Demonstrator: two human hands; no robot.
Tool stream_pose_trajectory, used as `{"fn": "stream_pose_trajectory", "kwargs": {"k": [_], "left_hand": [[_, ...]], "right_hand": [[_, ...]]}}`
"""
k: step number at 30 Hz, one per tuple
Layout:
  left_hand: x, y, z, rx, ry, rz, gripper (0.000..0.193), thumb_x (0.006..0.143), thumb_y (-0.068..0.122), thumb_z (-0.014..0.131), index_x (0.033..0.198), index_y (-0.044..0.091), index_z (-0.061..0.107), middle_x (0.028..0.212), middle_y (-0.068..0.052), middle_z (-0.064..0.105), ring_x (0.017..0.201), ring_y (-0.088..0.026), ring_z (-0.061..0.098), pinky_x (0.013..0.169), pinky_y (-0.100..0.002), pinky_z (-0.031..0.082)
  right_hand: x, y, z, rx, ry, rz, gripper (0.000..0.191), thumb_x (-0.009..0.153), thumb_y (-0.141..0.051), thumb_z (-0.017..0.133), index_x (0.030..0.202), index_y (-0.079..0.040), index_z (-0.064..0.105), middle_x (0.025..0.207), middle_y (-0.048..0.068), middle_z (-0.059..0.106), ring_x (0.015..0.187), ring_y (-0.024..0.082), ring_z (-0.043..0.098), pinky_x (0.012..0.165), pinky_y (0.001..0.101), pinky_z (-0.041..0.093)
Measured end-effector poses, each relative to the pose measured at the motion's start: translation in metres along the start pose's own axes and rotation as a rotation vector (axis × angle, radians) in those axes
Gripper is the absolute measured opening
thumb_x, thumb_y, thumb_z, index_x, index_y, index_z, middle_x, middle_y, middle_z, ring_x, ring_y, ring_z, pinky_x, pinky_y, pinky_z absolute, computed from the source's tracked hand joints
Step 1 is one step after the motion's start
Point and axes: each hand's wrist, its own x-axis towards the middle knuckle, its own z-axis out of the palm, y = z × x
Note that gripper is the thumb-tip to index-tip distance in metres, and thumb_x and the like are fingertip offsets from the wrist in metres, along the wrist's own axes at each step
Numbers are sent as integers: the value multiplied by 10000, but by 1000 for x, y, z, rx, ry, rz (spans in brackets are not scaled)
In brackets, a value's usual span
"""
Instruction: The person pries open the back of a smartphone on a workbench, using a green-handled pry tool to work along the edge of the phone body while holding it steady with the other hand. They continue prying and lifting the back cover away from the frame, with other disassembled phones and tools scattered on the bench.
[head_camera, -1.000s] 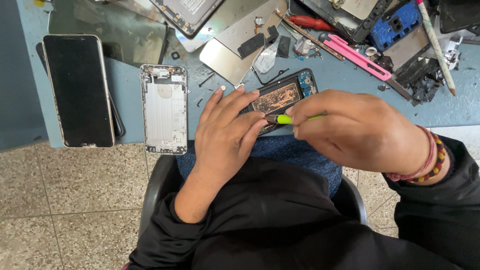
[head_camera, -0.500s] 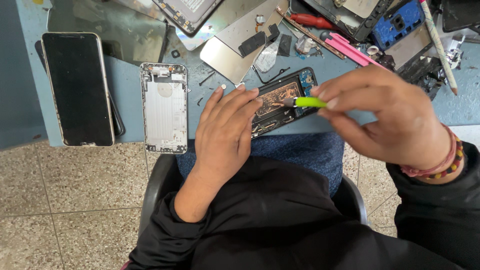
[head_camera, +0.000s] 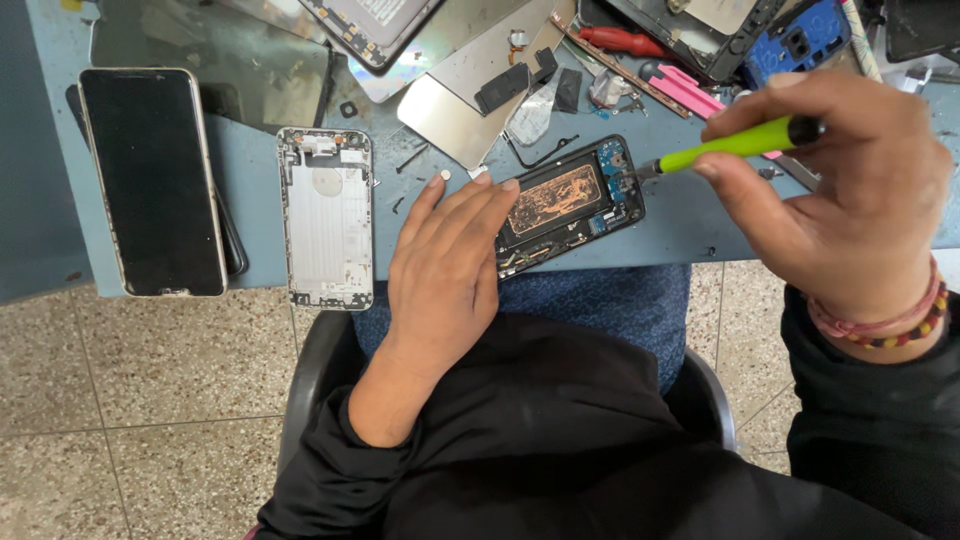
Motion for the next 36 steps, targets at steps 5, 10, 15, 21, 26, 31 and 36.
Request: {"fn": "stream_pose_trajectory", "kwargs": {"k": [5,10,15,21,26,31,36], "left_hand": [[0,-1,-3,10,-31,28,522,874,-87,595,1377,52,611,1325,-107,684,1328,-285,620,1245,-482,367],[0,0,-2,27,-38,22,483,909,-76,602,1373,55,614,1316,-88,691,1333,-262,622,1243,-479,370],[0,-1,-1,31,-32,32,465,924,-60,614,1374,53,615,1312,-87,690,1332,-260,621,1243,-480,370],[0,-1,0,28,-27,36,458,925,-56,616,1369,56,617,1312,-78,693,1331,-257,621,1245,-480,369],[0,-1,-1,27,-24,32,467,918,-61,612,1369,58,619,1311,-76,693,1330,-258,623,1248,-478,369],[0,-1,0,27,-28,32,473,915,-60,611,1373,59,616,1309,-77,693,1331,-260,620,1248,-479,367],[0,-1,0,33,-33,28,484,906,-60,609,1374,65,614,1312,-69,694,1336,-257,618,1249,-479,364]], "right_hand": [[-2,1,6,-62,48,15,414,1000,75,790,1266,87,473,1099,241,694,1056,316,744,844,337,621],[-10,10,9,-56,70,2,330,1067,40,760,1282,90,514,1149,216,682,1101,278,750,919,291,622],[-12,16,8,-95,61,-25,323,1052,36,756,1285,81,537,1142,205,689,1085,267,754,907,275,613],[-10,17,8,-139,61,-49,305,1048,17,774,1270,66,572,1123,168,702,1050,244,750,881,266,599],[-10,18,9,-153,58,-57,302,1050,0,783,1273,59,588,1135,159,702,1049,235,748,879,256,593],[-11,19,9,-166,68,-54,304,1038,-12,798,1263,50,603,1122,155,701,1025,235,738,861,270,587],[-9,19,10,-167,63,-61,311,1032,-16,802,1266,50,608,1133,150,696,1020,234,733,860,273,584]]}}
